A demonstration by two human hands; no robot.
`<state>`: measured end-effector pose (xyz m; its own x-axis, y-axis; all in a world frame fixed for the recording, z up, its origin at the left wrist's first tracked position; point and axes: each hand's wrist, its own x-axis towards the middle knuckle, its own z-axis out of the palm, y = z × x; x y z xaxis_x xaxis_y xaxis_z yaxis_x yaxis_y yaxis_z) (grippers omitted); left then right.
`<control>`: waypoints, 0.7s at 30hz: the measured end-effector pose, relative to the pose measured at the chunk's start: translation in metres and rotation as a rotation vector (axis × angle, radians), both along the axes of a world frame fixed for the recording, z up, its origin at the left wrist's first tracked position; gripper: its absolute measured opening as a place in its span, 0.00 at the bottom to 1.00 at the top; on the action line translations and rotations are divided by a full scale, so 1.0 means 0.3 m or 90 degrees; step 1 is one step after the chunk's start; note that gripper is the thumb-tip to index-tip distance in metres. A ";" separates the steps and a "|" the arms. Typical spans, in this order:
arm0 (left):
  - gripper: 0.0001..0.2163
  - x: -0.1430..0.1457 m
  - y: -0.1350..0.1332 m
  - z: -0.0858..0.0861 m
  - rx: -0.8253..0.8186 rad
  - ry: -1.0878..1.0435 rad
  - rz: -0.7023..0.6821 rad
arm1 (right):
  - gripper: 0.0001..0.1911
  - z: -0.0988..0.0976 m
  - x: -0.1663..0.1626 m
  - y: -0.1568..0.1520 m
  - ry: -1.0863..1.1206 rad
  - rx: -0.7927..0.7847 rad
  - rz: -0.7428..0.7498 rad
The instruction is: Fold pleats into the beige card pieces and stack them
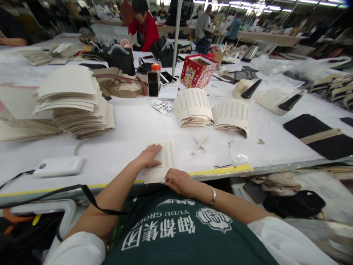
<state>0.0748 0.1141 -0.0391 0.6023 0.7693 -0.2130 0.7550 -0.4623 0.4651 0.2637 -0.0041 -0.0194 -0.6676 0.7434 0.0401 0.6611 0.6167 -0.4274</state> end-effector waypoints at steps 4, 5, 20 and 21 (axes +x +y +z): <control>0.24 0.004 0.026 0.005 0.026 -0.051 0.143 | 0.11 0.111 0.218 0.150 -0.102 -0.029 -0.345; 0.23 0.011 0.037 0.006 0.033 -0.049 0.165 | 0.15 0.131 0.260 0.191 -0.157 -0.016 -0.405; 0.18 0.085 0.177 0.000 0.002 -0.006 0.167 | 0.08 -0.030 -0.109 0.557 -0.040 -0.445 -0.364; 0.18 0.085 0.182 -0.001 -0.002 -0.006 0.163 | 0.08 -0.033 -0.109 0.565 -0.043 -0.462 -0.370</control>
